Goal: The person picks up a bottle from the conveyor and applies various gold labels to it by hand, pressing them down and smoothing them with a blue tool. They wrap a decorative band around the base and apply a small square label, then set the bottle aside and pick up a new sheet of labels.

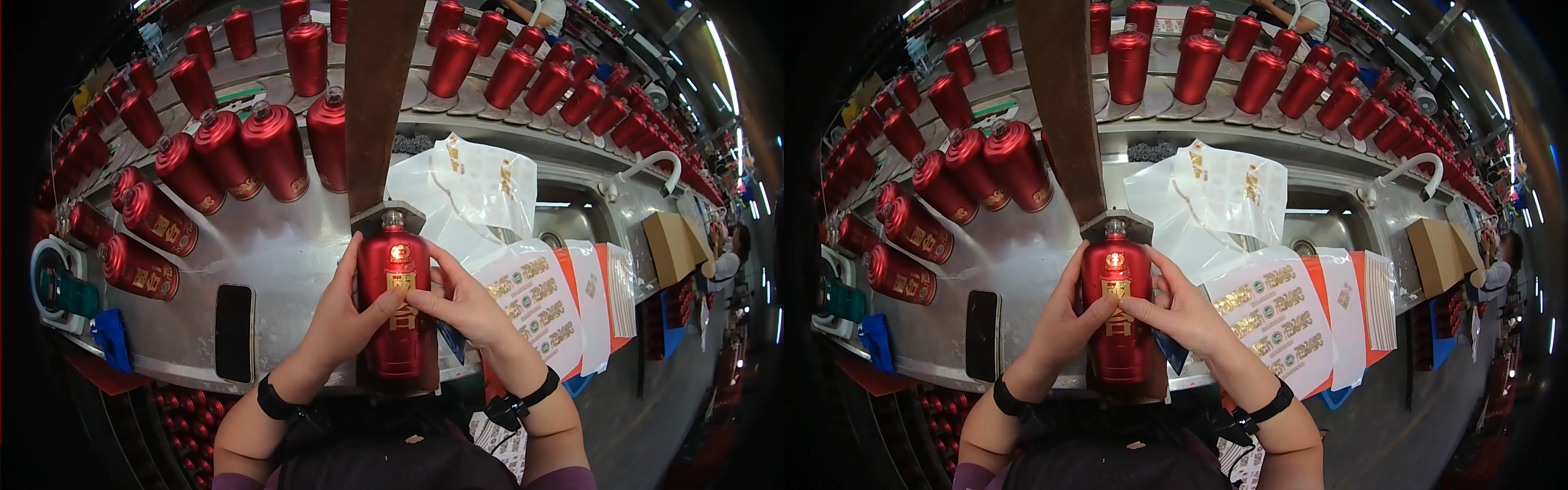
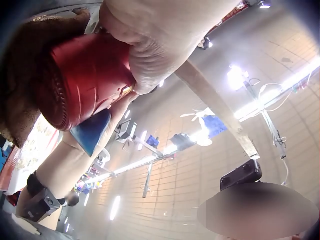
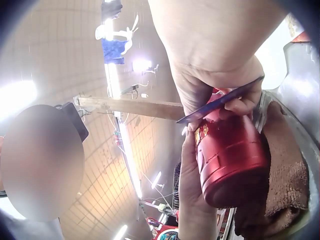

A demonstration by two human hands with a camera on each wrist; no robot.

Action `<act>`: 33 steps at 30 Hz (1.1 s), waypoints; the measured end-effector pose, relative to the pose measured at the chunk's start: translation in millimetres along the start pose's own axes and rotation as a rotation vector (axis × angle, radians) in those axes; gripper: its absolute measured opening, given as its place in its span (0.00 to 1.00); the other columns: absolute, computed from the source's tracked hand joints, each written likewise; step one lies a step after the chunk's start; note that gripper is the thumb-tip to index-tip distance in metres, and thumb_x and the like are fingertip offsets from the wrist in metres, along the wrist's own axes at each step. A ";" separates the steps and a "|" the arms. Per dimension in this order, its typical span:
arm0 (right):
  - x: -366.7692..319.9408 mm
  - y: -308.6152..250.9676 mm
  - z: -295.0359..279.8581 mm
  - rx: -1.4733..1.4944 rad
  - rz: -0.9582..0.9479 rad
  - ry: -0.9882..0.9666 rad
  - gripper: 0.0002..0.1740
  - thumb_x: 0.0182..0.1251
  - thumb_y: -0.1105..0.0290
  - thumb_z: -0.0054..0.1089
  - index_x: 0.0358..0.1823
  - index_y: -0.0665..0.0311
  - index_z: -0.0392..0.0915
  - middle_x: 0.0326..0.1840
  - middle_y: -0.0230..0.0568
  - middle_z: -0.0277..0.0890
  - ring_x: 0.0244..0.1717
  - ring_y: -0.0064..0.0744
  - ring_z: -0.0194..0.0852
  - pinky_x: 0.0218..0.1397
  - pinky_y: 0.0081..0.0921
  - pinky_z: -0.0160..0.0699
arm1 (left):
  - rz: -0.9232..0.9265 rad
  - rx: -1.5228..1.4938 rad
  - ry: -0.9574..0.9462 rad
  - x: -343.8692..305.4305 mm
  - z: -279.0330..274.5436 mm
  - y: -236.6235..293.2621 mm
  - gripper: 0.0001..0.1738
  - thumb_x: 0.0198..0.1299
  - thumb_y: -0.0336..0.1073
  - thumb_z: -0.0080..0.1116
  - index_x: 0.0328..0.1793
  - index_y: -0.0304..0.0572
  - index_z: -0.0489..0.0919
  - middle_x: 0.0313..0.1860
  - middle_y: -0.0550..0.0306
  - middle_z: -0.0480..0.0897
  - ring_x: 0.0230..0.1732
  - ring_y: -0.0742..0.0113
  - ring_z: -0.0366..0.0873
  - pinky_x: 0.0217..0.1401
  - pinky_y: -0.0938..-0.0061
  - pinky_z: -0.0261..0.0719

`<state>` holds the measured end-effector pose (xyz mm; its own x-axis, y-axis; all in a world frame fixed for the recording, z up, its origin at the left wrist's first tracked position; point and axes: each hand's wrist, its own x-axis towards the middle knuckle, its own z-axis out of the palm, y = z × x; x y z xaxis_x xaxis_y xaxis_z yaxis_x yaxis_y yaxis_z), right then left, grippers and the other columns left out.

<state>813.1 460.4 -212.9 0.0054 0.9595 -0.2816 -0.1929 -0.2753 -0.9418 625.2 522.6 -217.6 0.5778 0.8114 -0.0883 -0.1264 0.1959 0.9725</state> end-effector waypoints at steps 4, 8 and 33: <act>-0.9 -3.7 2.8 0.067 0.001 0.010 0.49 0.66 0.67 0.72 0.82 0.64 0.50 0.54 0.36 0.72 0.31 0.06 0.57 0.37 0.08 0.64 | 0.015 -0.015 -0.002 -0.3 -0.2 -2.4 0.53 0.66 0.34 0.66 0.84 0.28 0.39 0.73 0.40 0.67 0.71 0.60 0.70 0.72 0.68 0.70; 0.0 -0.1 -1.1 0.026 0.012 0.001 0.49 0.67 0.67 0.72 0.82 0.64 0.50 0.56 0.38 0.73 0.32 0.06 0.59 0.38 0.08 0.65 | 0.025 0.010 -0.005 -0.5 -1.7 -2.4 0.53 0.67 0.35 0.65 0.84 0.28 0.40 0.73 0.40 0.68 0.71 0.61 0.70 0.72 0.68 0.70; 0.7 -1.1 1.7 0.075 0.006 -0.011 0.48 0.68 0.68 0.71 0.82 0.64 0.48 0.62 0.45 0.73 0.44 0.13 0.74 0.49 0.13 0.74 | -0.070 -0.112 0.107 21.8 8.1 7.1 0.32 0.68 0.36 0.63 0.73 0.35 0.64 0.59 0.50 0.78 0.59 0.69 0.77 0.63 0.73 0.77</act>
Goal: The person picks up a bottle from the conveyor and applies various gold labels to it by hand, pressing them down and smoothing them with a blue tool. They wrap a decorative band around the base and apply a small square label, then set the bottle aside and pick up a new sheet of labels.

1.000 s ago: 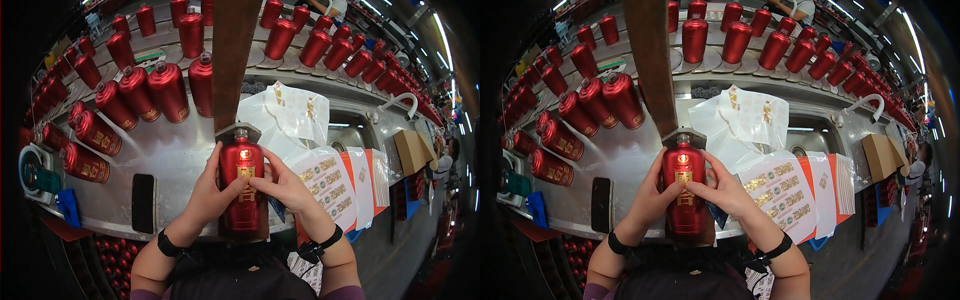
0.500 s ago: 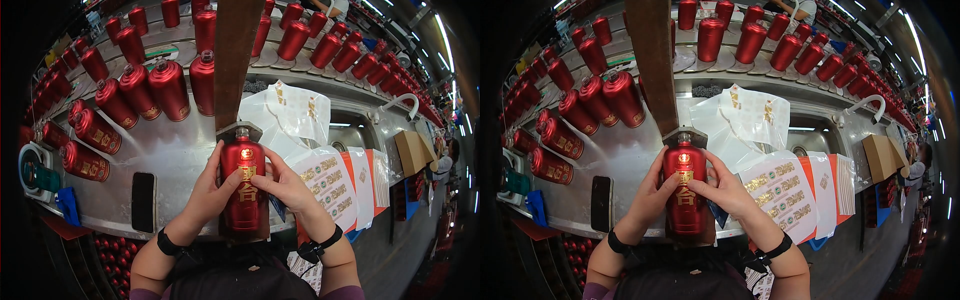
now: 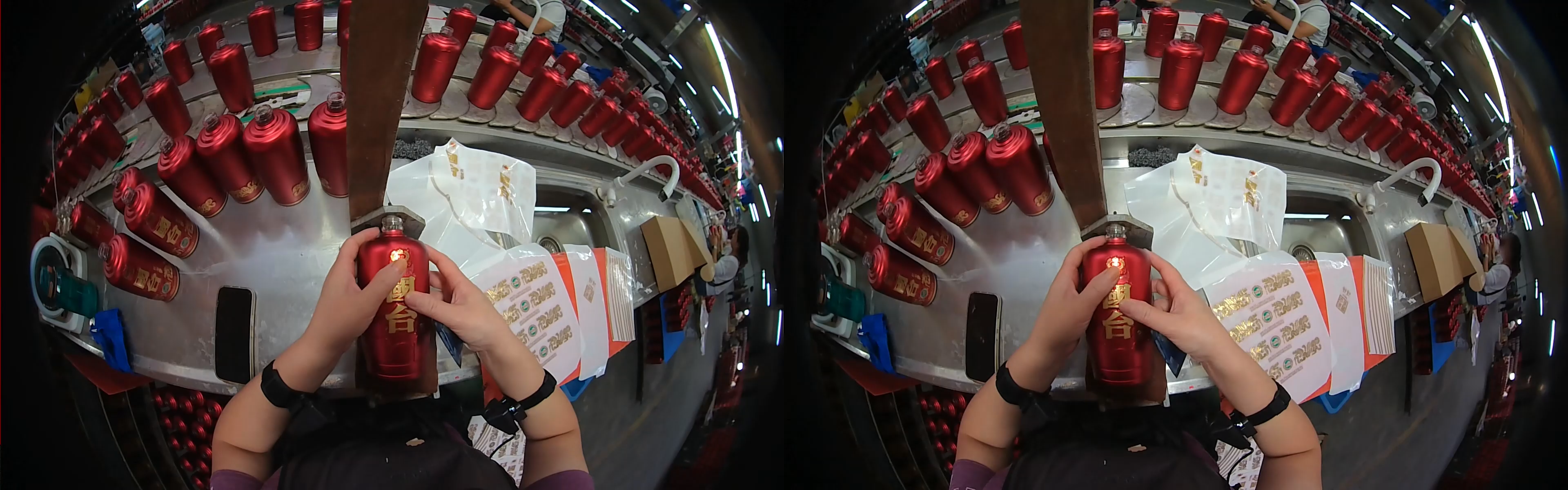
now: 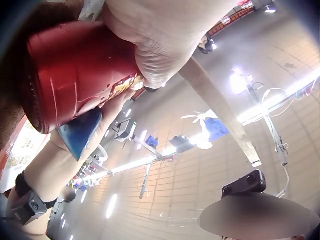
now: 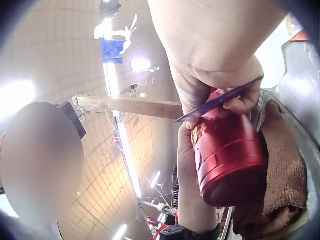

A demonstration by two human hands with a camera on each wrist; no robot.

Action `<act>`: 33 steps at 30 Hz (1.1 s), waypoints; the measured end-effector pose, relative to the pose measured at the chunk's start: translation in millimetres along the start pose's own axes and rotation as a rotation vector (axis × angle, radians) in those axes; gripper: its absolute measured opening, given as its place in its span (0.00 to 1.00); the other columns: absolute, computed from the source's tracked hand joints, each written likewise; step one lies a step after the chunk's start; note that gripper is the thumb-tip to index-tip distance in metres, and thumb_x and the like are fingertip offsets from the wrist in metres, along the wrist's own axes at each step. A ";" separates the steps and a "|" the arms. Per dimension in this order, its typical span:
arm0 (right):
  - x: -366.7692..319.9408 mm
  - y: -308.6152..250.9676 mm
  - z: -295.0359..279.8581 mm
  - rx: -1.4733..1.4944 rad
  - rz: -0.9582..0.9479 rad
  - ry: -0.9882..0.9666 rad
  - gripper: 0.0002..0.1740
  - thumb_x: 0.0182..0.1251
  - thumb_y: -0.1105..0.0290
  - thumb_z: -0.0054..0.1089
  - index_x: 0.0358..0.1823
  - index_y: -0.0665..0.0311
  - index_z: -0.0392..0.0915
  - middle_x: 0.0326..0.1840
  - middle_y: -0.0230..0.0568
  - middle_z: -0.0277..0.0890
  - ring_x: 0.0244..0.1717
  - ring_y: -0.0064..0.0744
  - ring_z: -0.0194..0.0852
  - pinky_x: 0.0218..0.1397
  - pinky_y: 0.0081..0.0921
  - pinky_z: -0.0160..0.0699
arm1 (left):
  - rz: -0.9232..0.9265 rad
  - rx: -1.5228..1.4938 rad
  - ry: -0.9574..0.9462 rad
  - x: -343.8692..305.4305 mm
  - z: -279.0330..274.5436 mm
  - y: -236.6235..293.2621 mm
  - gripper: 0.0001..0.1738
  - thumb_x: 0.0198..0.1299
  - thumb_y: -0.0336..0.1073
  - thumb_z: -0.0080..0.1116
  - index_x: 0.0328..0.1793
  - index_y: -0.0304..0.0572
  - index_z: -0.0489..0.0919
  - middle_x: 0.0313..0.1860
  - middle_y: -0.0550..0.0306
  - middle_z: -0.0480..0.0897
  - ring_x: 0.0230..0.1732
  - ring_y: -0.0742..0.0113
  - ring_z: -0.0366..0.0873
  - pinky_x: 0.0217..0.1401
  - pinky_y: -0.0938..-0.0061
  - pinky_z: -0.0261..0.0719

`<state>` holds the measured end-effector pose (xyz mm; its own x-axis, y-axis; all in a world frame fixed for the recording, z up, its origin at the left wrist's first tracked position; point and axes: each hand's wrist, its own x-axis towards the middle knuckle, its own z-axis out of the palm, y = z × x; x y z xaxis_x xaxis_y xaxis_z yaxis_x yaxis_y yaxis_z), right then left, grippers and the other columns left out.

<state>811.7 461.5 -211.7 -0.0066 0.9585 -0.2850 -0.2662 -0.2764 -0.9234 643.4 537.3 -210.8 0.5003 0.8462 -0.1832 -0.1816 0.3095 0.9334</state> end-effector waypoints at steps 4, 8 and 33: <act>0.0 1.2 -2.7 -0.015 -0.001 -0.009 0.49 0.67 0.67 0.71 0.82 0.64 0.48 0.62 0.45 0.74 0.42 0.11 0.72 0.47 0.11 0.73 | 0.023 -0.005 -0.014 2.2 0.4 -4.0 0.27 0.71 0.35 0.60 0.72 0.38 0.65 0.59 0.53 0.78 0.57 0.71 0.77 0.63 0.74 0.76; -0.4 -0.2 0.2 -0.014 0.002 0.009 0.50 0.67 0.66 0.72 0.82 0.64 0.47 0.61 0.44 0.74 0.38 0.10 0.68 0.44 0.10 0.70 | 0.026 0.013 0.001 4.3 -2.1 -6.3 0.31 0.67 0.37 0.65 0.70 0.35 0.65 0.58 0.50 0.78 0.57 0.68 0.77 0.61 0.73 0.78; 44.8 -91.7 2.3 -0.547 -0.075 -0.063 0.18 0.62 0.69 0.72 0.52 0.69 0.82 0.44 0.34 0.84 0.44 0.20 0.79 0.51 0.21 0.80 | 0.042 0.086 -0.044 9.1 -5.4 -11.0 0.39 0.61 0.41 0.70 0.71 0.32 0.61 0.59 0.45 0.77 0.57 0.62 0.79 0.60 0.68 0.80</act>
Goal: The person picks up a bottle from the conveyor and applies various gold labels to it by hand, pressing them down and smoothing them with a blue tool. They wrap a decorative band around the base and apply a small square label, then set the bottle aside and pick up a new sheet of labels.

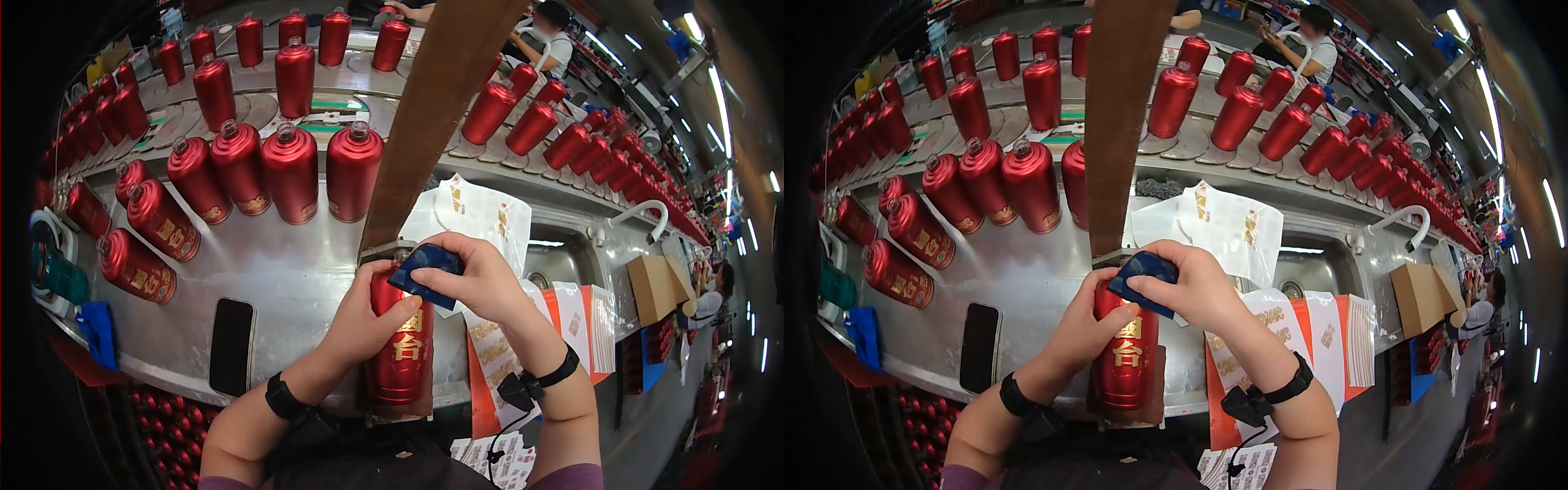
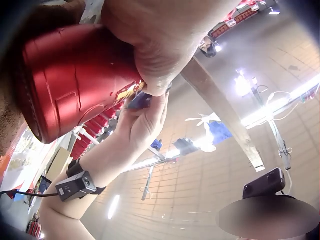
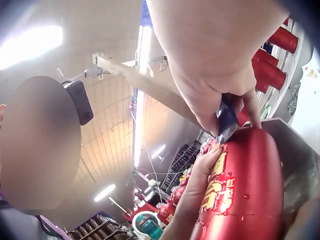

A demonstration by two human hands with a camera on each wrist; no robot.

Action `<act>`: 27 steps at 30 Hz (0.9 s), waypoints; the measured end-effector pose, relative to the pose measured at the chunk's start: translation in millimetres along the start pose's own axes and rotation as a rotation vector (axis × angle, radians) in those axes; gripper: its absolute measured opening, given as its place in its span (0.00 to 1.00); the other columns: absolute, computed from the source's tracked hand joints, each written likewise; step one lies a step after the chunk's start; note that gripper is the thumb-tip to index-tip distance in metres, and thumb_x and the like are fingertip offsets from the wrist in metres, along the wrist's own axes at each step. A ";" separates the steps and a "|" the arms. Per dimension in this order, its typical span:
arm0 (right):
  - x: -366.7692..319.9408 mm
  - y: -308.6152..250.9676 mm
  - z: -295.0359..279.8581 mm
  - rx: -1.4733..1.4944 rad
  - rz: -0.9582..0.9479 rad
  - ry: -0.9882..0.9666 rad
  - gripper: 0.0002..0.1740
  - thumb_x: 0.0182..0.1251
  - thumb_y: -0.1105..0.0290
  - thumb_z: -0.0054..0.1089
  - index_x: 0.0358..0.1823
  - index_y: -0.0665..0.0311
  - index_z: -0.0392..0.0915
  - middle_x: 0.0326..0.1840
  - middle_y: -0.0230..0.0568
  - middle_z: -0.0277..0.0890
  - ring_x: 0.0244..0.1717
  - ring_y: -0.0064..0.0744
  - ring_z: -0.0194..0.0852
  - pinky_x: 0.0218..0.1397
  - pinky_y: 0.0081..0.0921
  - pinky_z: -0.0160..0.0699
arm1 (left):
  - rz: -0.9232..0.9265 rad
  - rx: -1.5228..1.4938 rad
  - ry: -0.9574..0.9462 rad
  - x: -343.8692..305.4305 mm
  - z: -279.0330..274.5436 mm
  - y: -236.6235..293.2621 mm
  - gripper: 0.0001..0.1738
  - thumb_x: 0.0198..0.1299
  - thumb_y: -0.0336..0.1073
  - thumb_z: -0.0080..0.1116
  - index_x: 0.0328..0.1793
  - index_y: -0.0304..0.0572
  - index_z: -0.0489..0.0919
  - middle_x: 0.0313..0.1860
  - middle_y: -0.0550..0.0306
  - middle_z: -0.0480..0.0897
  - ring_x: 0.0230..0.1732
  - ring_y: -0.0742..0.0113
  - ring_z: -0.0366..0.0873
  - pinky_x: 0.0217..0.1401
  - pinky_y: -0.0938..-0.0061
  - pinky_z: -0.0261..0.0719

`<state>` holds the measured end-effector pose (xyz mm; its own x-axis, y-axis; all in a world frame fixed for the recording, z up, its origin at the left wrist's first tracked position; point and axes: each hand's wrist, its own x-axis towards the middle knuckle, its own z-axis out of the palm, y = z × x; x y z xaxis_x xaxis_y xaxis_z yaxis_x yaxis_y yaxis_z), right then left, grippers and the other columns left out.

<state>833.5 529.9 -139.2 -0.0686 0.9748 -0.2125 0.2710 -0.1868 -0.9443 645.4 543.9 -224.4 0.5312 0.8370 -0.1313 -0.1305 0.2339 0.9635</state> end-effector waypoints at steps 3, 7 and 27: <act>2.6 -0.5 4.8 -0.304 -0.114 0.076 0.18 0.63 0.68 0.71 0.51 0.68 0.80 0.42 0.37 0.84 0.42 0.22 0.79 0.49 0.23 0.80 | -0.002 0.004 0.004 -1.0 -0.3 -0.3 0.40 0.61 0.42 0.70 0.71 0.31 0.61 0.58 0.44 0.77 0.56 0.62 0.80 0.59 0.67 0.81; 7.3 1.8 8.6 -0.501 -0.292 0.205 0.17 0.63 0.67 0.70 0.49 0.68 0.79 0.39 0.42 0.81 0.39 0.30 0.80 0.47 0.27 0.79 | -0.012 -0.046 -0.009 -1.7 0.6 3.0 0.39 0.61 0.41 0.69 0.70 0.30 0.61 0.57 0.44 0.77 0.55 0.62 0.80 0.58 0.67 0.81; -45.1 8.0 27.8 -0.516 -0.479 0.299 0.15 0.61 0.76 0.69 0.50 0.61 0.83 0.41 0.42 0.80 0.44 0.42 0.80 0.54 0.31 0.81 | 0.104 0.240 -0.079 -33.3 -22.1 -22.2 0.65 0.53 0.49 0.77 0.83 0.30 0.41 0.73 0.31 0.62 0.74 0.45 0.65 0.74 0.58 0.66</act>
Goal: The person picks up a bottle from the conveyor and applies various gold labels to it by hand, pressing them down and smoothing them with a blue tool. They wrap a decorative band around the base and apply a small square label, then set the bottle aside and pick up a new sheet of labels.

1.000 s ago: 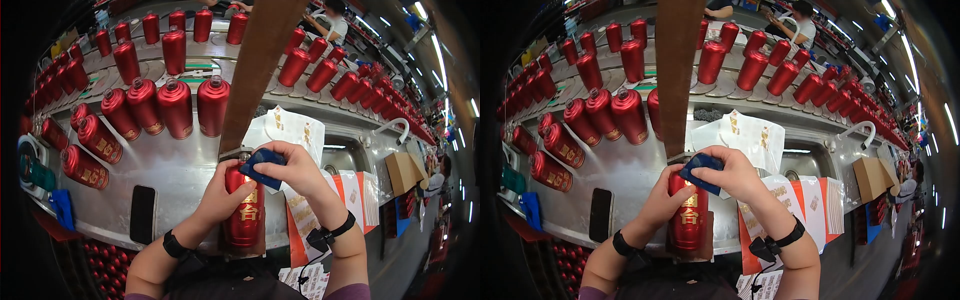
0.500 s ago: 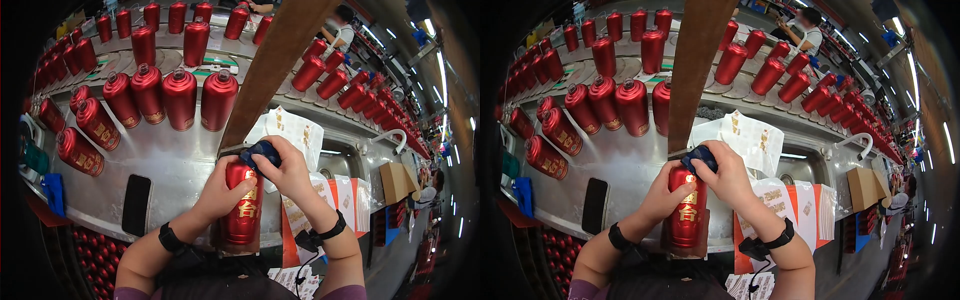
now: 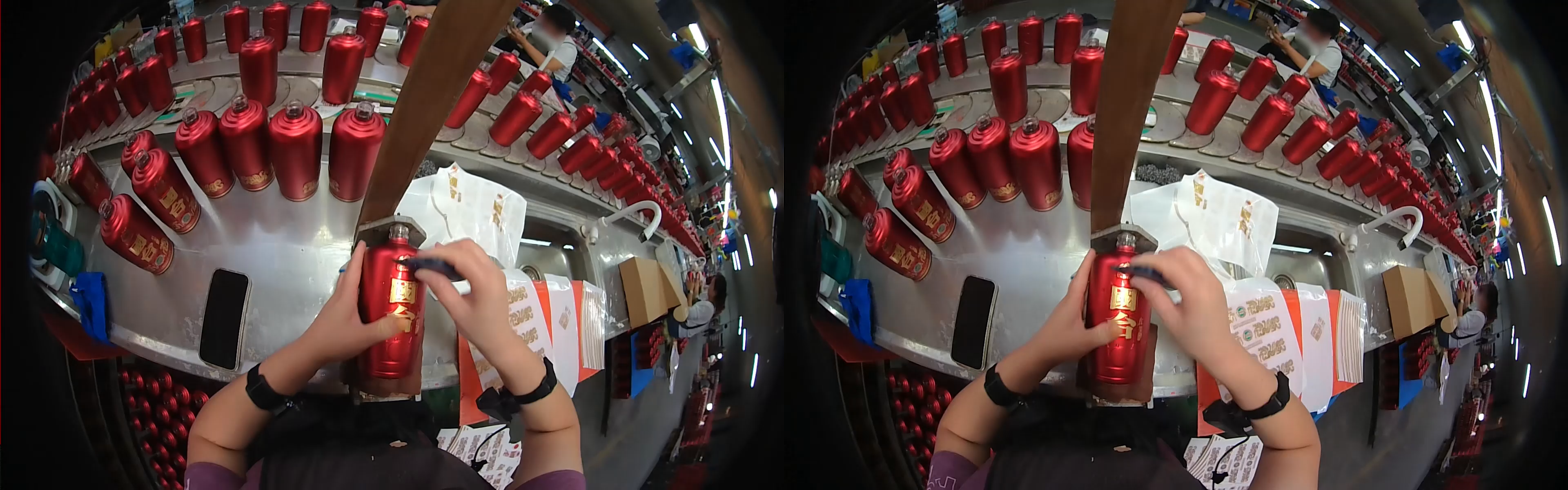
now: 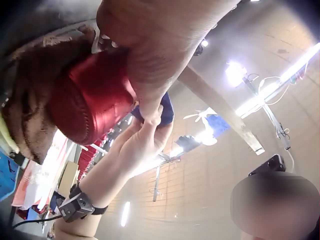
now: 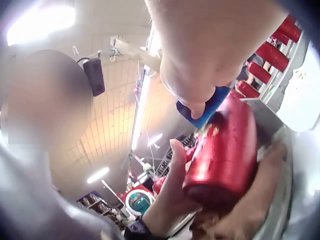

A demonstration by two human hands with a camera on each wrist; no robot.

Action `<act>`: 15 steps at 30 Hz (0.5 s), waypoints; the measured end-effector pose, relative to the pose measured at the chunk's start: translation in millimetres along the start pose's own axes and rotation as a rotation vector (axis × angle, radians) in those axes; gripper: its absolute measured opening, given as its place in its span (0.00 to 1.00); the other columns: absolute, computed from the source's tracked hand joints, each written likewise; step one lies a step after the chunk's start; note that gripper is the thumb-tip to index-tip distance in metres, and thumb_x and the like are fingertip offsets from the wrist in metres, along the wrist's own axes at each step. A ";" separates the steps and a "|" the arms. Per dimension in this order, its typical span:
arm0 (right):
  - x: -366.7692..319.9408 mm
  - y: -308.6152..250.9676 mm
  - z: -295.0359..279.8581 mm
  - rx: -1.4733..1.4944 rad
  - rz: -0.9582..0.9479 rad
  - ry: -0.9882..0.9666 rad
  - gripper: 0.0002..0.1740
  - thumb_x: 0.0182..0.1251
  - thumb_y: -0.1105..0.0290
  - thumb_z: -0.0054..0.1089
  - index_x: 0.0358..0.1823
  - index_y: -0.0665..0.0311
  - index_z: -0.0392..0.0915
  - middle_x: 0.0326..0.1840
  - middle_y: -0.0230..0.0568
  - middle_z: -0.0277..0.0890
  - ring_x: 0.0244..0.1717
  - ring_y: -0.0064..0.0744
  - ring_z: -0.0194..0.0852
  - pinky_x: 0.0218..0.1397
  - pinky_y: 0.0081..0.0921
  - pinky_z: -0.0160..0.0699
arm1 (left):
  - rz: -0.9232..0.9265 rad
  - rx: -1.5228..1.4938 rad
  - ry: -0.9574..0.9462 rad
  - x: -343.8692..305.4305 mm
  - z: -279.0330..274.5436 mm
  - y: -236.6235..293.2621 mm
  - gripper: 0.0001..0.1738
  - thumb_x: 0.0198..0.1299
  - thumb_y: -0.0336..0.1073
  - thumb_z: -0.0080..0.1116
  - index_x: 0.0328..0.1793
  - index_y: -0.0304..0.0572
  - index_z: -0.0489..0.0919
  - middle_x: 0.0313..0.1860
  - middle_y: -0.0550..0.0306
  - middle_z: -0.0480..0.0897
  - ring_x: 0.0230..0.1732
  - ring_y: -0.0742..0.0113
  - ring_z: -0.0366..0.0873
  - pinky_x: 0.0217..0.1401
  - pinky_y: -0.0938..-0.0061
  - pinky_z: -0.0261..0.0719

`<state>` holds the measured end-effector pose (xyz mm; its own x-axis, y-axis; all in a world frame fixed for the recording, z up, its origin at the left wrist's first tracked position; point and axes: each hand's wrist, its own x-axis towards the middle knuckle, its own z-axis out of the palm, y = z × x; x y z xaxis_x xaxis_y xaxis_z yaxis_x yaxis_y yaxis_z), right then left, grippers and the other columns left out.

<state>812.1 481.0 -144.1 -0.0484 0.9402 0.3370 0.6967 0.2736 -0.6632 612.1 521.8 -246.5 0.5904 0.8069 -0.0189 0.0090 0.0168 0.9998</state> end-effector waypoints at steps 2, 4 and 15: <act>-19.6 -2.9 1.9 -0.150 -0.230 -0.038 0.18 0.53 0.80 0.67 0.47 0.59 0.85 0.41 0.38 0.81 0.46 0.42 0.79 0.59 0.42 0.79 | 0.099 -0.037 -0.128 -13.4 -3.9 -8.1 0.79 0.45 0.54 0.82 0.84 0.29 0.30 0.79 0.26 0.51 0.82 0.37 0.50 0.82 0.54 0.51; -45.1 -8.0 5.3 -0.159 -0.293 -0.094 0.21 0.47 0.80 0.67 0.46 0.57 0.86 0.42 0.36 0.81 0.46 0.40 0.80 0.60 0.46 0.78 | 0.151 0.110 -0.174 -28.6 -11.4 1.6 0.81 0.43 0.54 0.83 0.83 0.28 0.28 0.80 0.26 0.50 0.82 0.37 0.50 0.82 0.54 0.52; -25.7 -1.5 -4.5 -0.134 -0.057 -0.088 0.21 0.50 0.78 0.67 0.48 0.54 0.86 0.39 0.36 0.82 0.42 0.40 0.80 0.43 0.34 0.78 | 0.338 0.387 -0.161 -35.7 -6.7 -8.3 0.87 0.35 0.56 0.85 0.83 0.28 0.26 0.81 0.26 0.49 0.81 0.34 0.51 0.81 0.52 0.56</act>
<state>815.5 455.6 -148.8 -0.1485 0.9398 0.3078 0.7797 0.3027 -0.5481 585.6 496.9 -254.2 0.7281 0.6280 0.2746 0.0753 -0.4715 0.8786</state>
